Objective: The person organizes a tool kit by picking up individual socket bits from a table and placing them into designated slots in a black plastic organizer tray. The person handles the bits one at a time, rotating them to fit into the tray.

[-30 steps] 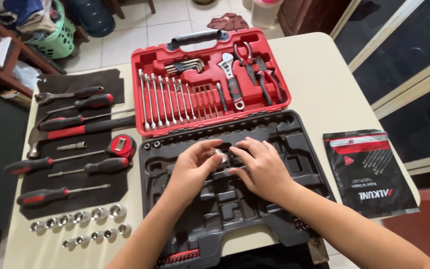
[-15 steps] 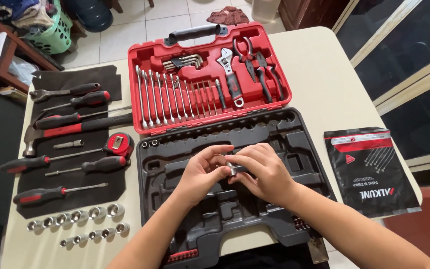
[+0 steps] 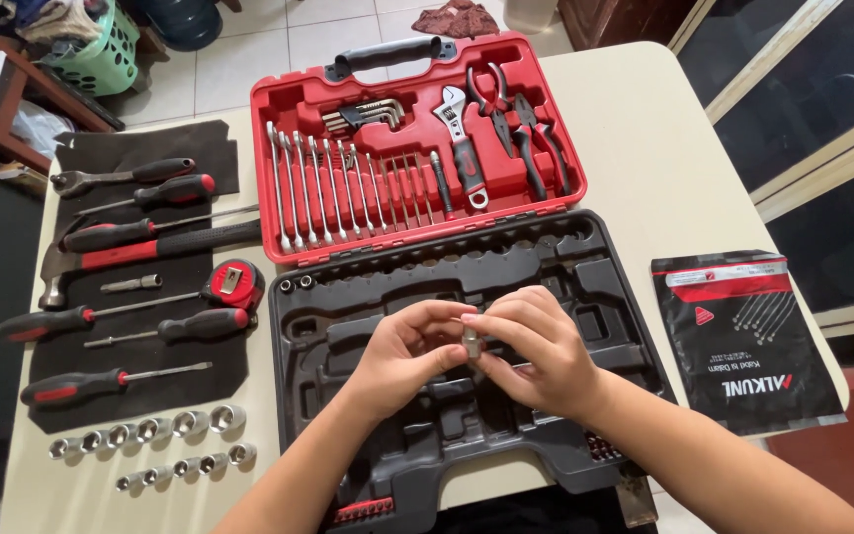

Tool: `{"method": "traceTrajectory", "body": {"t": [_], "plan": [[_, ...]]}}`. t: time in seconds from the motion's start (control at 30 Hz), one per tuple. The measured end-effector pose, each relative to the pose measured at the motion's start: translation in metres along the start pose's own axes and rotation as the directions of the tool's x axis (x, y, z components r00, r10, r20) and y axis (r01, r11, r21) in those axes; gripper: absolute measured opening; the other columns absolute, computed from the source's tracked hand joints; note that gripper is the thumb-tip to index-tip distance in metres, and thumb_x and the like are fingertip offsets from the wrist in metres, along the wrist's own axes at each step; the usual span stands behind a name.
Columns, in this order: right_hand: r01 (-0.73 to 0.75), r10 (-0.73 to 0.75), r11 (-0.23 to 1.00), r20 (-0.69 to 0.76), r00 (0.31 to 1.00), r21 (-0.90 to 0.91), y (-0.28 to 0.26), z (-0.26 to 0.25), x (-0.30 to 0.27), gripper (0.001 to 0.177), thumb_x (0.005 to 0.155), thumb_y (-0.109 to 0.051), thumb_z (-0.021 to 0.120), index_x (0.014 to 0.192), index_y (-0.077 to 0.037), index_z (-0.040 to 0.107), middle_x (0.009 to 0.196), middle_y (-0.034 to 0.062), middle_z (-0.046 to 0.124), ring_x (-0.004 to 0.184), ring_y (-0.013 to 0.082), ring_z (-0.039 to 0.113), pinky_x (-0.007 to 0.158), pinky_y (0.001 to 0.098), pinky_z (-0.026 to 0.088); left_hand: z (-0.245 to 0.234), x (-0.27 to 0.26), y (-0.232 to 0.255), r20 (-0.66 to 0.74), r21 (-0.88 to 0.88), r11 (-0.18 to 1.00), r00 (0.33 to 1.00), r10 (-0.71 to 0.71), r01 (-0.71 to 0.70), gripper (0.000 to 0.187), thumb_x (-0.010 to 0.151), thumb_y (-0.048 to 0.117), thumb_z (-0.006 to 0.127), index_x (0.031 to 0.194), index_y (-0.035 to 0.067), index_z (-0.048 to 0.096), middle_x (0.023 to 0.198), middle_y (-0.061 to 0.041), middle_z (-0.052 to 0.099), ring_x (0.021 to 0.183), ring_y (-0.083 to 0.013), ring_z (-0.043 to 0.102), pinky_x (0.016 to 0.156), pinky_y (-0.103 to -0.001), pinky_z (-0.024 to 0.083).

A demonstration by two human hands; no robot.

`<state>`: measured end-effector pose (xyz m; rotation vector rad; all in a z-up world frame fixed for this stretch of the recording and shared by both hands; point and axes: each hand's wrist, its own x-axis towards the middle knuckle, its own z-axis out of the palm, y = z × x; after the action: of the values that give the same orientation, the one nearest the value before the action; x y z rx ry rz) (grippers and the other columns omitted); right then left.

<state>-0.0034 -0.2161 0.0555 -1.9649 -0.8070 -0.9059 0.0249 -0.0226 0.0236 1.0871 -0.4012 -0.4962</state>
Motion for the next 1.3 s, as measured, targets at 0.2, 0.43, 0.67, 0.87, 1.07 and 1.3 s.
{"method": "traceTrajectory", "body": {"t": [0.2, 0.43, 0.67, 0.87, 1.07, 1.3], "plan": [[0.03, -0.029, 0.999, -0.031, 0.999, 0.025, -0.004, -0.001, 0.007, 0.021, 0.081, -0.005, 0.081, 0.101, 0.001, 0.077, 0.082, 0.0099, 0.071, 0.071, 0.0296, 0.068, 0.069, 0.043, 0.055, 0.0, 0.0, 0.002, 0.057, -0.076, 0.997, 0.998, -0.007, 0.011, 0.049, 0.091, 0.002, 0.075, 0.136, -0.007, 0.059, 0.101, -0.017, 0.077, 0.089, -0.0169, 0.074, 0.084, -0.03, 0.062], [0.043, -0.042, 0.999, -0.041, 0.998, 0.024, -0.002, -0.001, 0.005, 0.023, 0.079, -0.004, 0.083, 0.101, 0.0, 0.078, 0.082, 0.0109, 0.069, 0.07, 0.0298, 0.067, 0.068, 0.0442, 0.055, 0.001, -0.001, 0.005, 0.094, -0.124, 0.992, 0.995, -0.017, 0.029, 0.049, 0.093, 0.001, 0.071, 0.14, -0.005, 0.055, 0.102, -0.017, 0.076, 0.09, -0.018, 0.074, 0.084, -0.029, 0.062], [0.026, -0.024, 0.999, -0.042, 0.999, 0.036, -0.001, -0.001, 0.003, 0.019, 0.083, -0.009, 0.08, 0.1, 0.0, 0.078, 0.084, 0.0125, 0.069, 0.073, 0.0319, 0.067, 0.068, 0.0454, 0.056, -0.003, -0.002, 0.0, 0.08, -0.076, 0.997, 0.997, 0.017, -0.011, 0.062, 0.083, 0.0, 0.082, 0.139, -0.006, 0.055, 0.096, -0.015, 0.074, 0.085, -0.0134, 0.07, 0.08, -0.025, 0.058], [-0.003, 0.004, 0.999, -0.029, 1.0, 0.048, -0.002, -0.002, 0.002, 0.019, 0.085, -0.013, 0.079, 0.1, -0.001, 0.078, 0.085, 0.0119, 0.068, 0.074, 0.0318, 0.067, 0.069, 0.0452, 0.056, -0.011, -0.001, -0.011, 0.08, -0.049, 0.999, 0.996, 0.026, -0.022, 0.07, 0.077, 0.003, 0.088, 0.139, -0.005, 0.055, 0.096, -0.017, 0.074, 0.084, -0.0152, 0.07, 0.079, -0.025, 0.058], [-0.045, 0.046, 0.995, -0.004, 0.999, 0.093, 0.001, -0.003, -0.001, 0.022, 0.086, -0.016, 0.079, 0.103, -0.002, 0.077, 0.087, 0.0116, 0.068, 0.077, 0.032, 0.066, 0.073, 0.0451, 0.056, 0.003, -0.002, 0.01, 0.105, -0.169, 0.986, 0.994, 0.016, 0.002, 0.053, 0.095, 0.008, 0.071, 0.142, -0.005, 0.052, 0.1, -0.018, 0.073, 0.089, -0.0173, 0.071, 0.082, -0.027, 0.058], [-0.057, 0.055, 0.994, 0.027, 0.998, 0.091, 0.0, -0.001, -0.002, 0.022, 0.084, -0.014, 0.08, 0.103, -0.003, 0.077, 0.088, 0.0116, 0.066, 0.079, 0.0327, 0.066, 0.075, 0.0468, 0.056, 0.006, -0.002, 0.013, 0.087, -0.132, 0.991, 0.996, 0.031, -0.019, 0.061, 0.089, 0.002, 0.077, 0.143, -0.009, 0.051, 0.097, -0.019, 0.073, 0.085, -0.0162, 0.07, 0.082, -0.029, 0.059]]}}
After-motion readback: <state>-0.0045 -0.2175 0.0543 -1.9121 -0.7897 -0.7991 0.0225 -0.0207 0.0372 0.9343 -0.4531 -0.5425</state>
